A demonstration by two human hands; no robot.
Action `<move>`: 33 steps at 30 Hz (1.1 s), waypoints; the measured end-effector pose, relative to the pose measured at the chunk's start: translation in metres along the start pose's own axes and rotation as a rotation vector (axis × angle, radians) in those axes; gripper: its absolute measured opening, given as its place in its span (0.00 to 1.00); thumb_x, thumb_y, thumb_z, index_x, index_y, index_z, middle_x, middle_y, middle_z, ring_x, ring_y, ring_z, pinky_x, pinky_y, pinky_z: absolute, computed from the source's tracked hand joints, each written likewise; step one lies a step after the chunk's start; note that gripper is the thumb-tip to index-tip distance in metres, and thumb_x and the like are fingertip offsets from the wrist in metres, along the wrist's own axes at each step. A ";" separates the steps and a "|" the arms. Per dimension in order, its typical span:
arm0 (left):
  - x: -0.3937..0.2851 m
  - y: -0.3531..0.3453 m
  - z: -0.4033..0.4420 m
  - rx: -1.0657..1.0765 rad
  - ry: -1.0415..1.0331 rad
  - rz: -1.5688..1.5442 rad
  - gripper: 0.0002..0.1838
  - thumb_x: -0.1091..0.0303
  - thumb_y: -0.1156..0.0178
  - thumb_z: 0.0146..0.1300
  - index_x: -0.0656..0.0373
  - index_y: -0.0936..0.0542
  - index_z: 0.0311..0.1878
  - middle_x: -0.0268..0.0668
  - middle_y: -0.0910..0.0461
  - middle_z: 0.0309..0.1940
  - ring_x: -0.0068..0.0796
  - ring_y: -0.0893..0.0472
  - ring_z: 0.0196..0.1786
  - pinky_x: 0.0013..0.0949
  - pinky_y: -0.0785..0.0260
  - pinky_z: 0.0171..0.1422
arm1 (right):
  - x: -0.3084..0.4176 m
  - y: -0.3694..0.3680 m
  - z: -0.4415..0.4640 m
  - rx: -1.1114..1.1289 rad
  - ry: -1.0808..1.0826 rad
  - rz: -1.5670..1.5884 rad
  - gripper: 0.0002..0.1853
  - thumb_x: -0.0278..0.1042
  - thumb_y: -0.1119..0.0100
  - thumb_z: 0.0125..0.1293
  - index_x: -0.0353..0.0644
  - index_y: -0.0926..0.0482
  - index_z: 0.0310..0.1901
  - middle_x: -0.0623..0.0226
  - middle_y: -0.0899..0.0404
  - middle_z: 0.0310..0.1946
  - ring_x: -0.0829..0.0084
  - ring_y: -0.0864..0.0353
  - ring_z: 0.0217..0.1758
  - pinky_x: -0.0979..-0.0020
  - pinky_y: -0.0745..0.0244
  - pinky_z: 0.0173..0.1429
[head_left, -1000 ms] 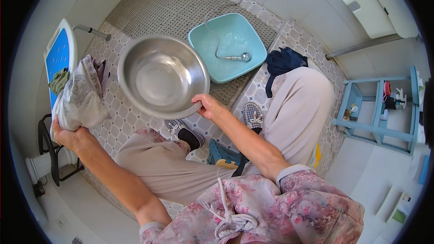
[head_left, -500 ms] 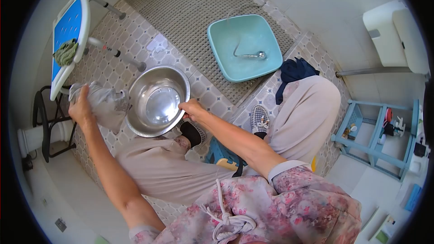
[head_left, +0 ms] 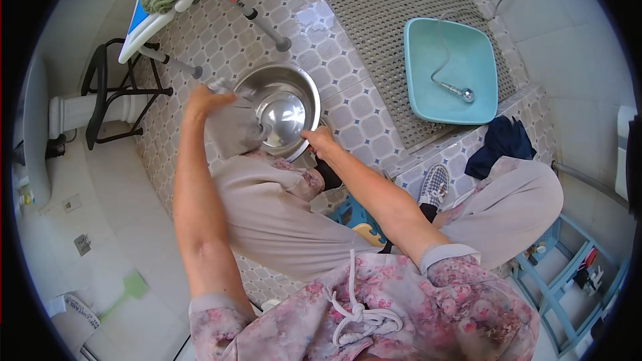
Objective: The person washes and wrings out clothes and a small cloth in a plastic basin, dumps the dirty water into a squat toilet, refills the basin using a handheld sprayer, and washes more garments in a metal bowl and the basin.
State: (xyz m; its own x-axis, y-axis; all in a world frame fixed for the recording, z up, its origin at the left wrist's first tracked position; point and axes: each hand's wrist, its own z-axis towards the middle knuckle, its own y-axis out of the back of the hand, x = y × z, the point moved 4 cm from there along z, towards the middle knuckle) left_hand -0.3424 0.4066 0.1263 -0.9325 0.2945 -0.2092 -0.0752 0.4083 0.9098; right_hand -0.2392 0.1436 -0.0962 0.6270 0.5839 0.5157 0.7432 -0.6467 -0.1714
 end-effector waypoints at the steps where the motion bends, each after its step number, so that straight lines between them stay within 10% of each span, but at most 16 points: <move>1: -0.013 0.003 -0.007 0.126 0.025 0.034 0.36 0.43 0.28 0.39 0.72 0.16 0.39 0.53 0.15 0.36 0.44 0.14 0.42 0.40 0.25 0.50 | 0.000 -0.004 0.000 0.006 -0.001 -0.010 0.11 0.30 0.34 0.52 0.27 0.21 0.28 0.58 0.23 0.21 0.68 0.26 0.17 0.67 0.31 0.18; 3: -0.035 0.012 -0.018 0.379 0.075 0.098 0.38 0.44 0.27 0.40 0.73 0.16 0.44 0.53 0.15 0.39 0.44 0.14 0.44 0.39 0.25 0.53 | -0.004 -0.010 0.004 0.007 -0.030 -0.070 0.12 0.29 0.34 0.50 0.27 0.21 0.30 0.56 0.22 0.22 0.67 0.26 0.19 0.64 0.31 0.20; 13: -0.114 0.067 -0.027 -0.133 -0.201 -0.091 0.34 0.46 0.33 0.51 0.64 0.17 0.54 0.52 0.14 0.40 0.41 0.13 0.43 0.39 0.24 0.51 | 0.022 0.011 0.034 -0.015 0.178 -0.168 0.16 0.24 0.39 0.54 0.34 0.21 0.46 0.60 0.21 0.31 0.66 0.20 0.29 0.68 0.26 0.27; 19: -0.162 0.051 -0.024 -0.163 -0.415 -0.048 0.29 0.49 0.33 0.53 0.61 0.16 0.52 0.47 0.14 0.39 0.44 0.14 0.44 0.41 0.25 0.51 | 0.150 0.090 0.013 0.073 0.189 -0.438 0.17 0.39 0.40 0.59 0.40 0.17 0.47 0.64 0.18 0.33 0.72 0.23 0.26 0.69 0.25 0.30; 21: -0.184 0.048 -0.032 -0.129 -0.486 -0.052 0.27 0.51 0.33 0.53 0.60 0.16 0.51 0.47 0.14 0.39 0.44 0.14 0.44 0.42 0.25 0.51 | 0.211 0.143 0.023 0.004 0.453 -0.749 0.14 0.38 0.41 0.50 0.34 0.17 0.28 0.54 0.17 0.26 0.63 0.19 0.26 0.60 0.26 0.29; 25: -0.213 0.045 -0.045 -0.062 -0.557 -0.056 0.26 0.52 0.33 0.53 0.59 0.16 0.52 0.47 0.14 0.41 0.44 0.15 0.45 0.43 0.25 0.51 | 0.340 0.220 -0.092 -0.307 0.776 -1.643 0.14 0.33 0.45 0.54 0.41 0.14 0.39 0.48 0.16 0.40 0.48 0.17 0.47 0.53 0.22 0.51; 33: -0.228 0.049 -0.062 -0.031 -0.593 -0.045 0.26 0.55 0.31 0.52 0.56 0.16 0.53 0.47 0.16 0.46 0.45 0.18 0.53 0.43 0.26 0.57 | 0.362 0.380 -0.199 -0.277 0.420 -2.049 0.19 0.32 0.46 0.54 0.39 0.16 0.47 0.46 0.16 0.43 0.48 0.17 0.48 0.55 0.23 0.54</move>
State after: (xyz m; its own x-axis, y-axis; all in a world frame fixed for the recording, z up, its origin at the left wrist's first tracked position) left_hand -0.1555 0.3061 0.2410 -0.5725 0.7131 -0.4046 -0.1287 0.4093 0.9033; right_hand 0.2238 0.0115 0.1928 -0.9492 0.2907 -0.1205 0.0659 0.5579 0.8273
